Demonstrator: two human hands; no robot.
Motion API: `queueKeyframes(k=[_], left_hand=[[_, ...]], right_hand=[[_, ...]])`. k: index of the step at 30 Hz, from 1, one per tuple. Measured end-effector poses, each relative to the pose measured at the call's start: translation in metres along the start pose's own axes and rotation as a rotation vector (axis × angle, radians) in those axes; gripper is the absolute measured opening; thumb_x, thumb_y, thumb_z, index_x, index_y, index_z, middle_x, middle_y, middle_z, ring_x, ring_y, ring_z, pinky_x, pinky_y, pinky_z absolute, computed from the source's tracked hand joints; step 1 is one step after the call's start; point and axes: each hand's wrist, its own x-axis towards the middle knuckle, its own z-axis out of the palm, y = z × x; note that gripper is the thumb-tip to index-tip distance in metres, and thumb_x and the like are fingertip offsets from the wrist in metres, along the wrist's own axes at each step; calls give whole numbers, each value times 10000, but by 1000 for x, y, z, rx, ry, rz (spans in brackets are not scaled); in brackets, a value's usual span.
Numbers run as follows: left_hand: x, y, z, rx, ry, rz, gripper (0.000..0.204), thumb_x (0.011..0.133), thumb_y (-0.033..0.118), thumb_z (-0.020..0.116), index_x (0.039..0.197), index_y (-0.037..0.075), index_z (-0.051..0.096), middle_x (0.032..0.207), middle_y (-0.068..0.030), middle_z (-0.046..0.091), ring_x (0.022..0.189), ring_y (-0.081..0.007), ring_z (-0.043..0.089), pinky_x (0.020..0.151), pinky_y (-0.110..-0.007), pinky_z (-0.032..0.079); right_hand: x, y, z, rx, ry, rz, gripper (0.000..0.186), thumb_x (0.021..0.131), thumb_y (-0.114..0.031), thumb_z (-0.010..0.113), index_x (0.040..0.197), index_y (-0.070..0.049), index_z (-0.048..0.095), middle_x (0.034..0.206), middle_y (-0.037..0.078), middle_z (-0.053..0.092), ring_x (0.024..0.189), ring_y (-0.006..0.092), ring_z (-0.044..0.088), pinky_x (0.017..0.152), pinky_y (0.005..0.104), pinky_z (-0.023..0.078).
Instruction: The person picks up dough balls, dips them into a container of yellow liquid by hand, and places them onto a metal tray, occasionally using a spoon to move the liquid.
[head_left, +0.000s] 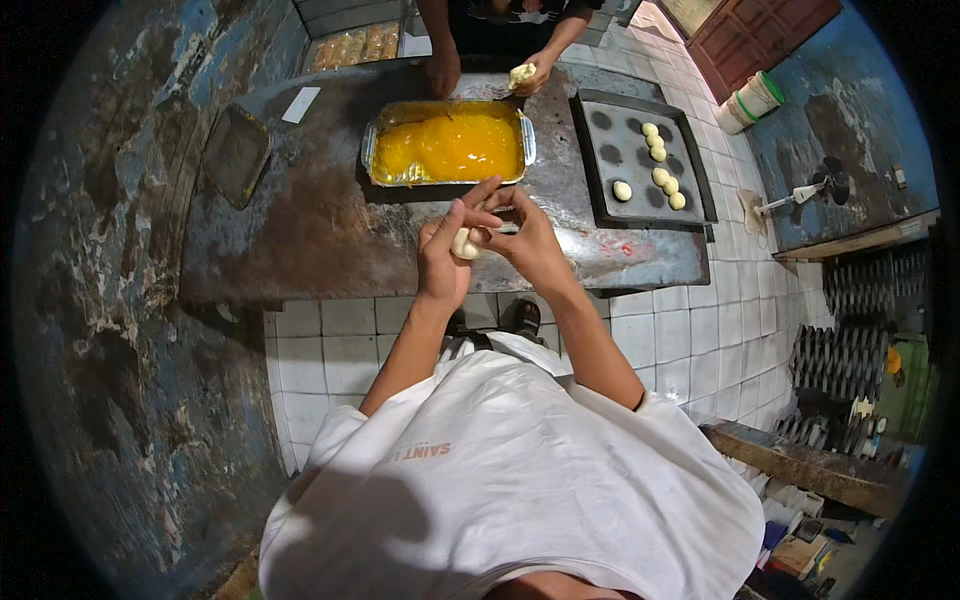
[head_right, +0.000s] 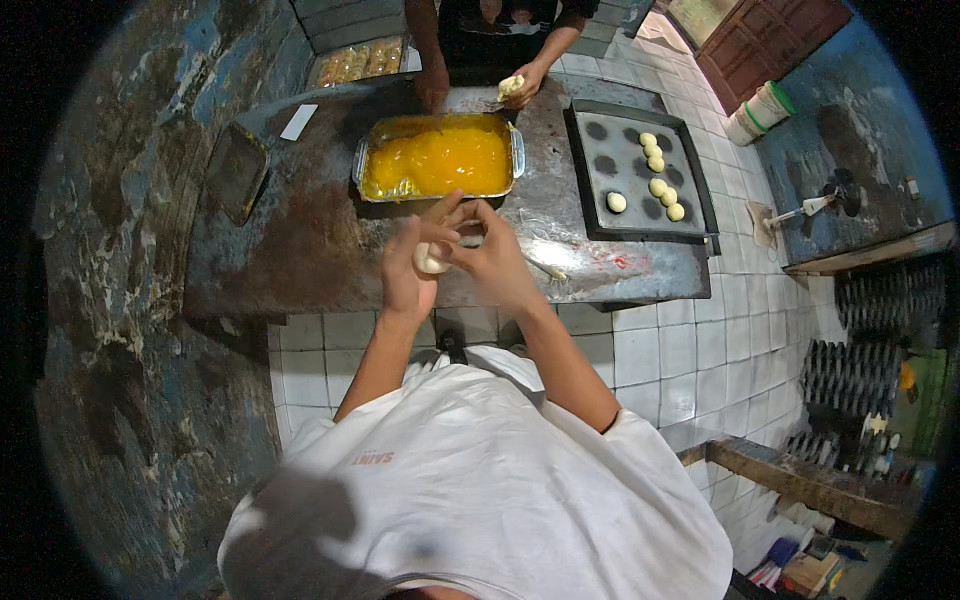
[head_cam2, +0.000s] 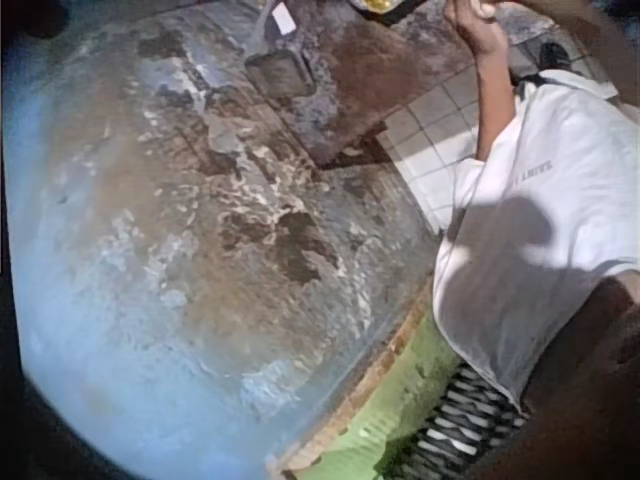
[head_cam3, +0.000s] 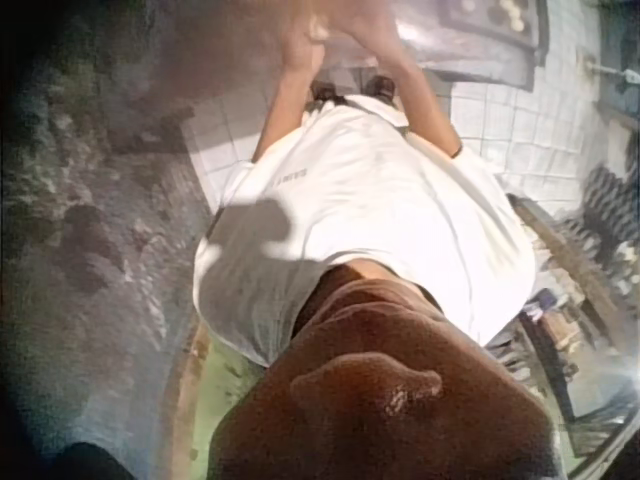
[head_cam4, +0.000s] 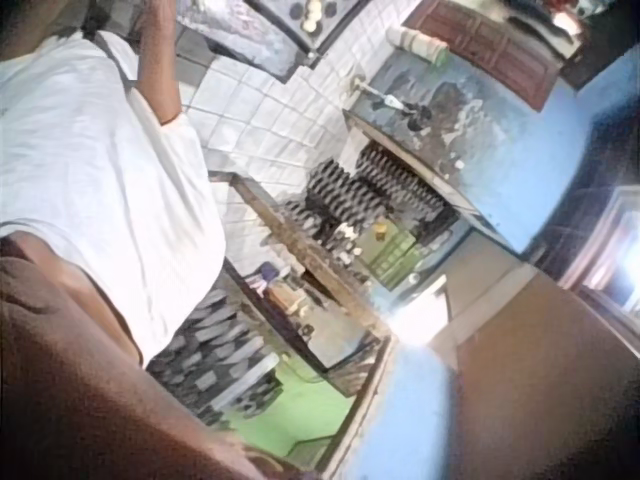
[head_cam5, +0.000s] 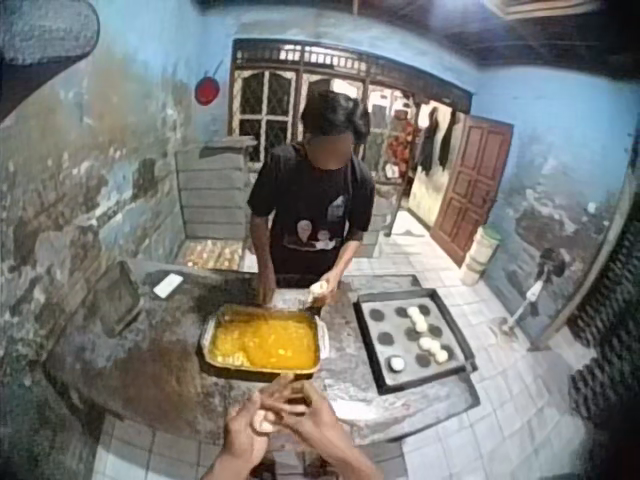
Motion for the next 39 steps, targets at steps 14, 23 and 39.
queueKeyframes(k=[14,23,39], left_hand=[[-8,-20,-14,-90,383,-112,247,1037,202,598,1181,15,670,1179,-103,696,1032,-167,664,907,-299,532],[25,-67,26,102,275,71,213,1049,208,583,1008,10,650,1110,-116,694,1013,-155,642,913,-293,496],[101,-229,125,518,205,-112,449,1087,343,493,990,-26,729,1164,-136,719,1048,-176,663,913,-324,518]], right_hand=[[-7,27,7,-518,86,-272,271,759,-69,807,1025,-53,757,901,108,625,823,283,649,735,349,515],[18,43,-45,-11,97,122,295,822,-94,819,1078,23,734,857,81,718,791,137,655,717,278,523],[37,107,-257,109,118,328,481,871,-273,801,1230,17,664,1101,115,683,1030,205,641,853,323,520]])
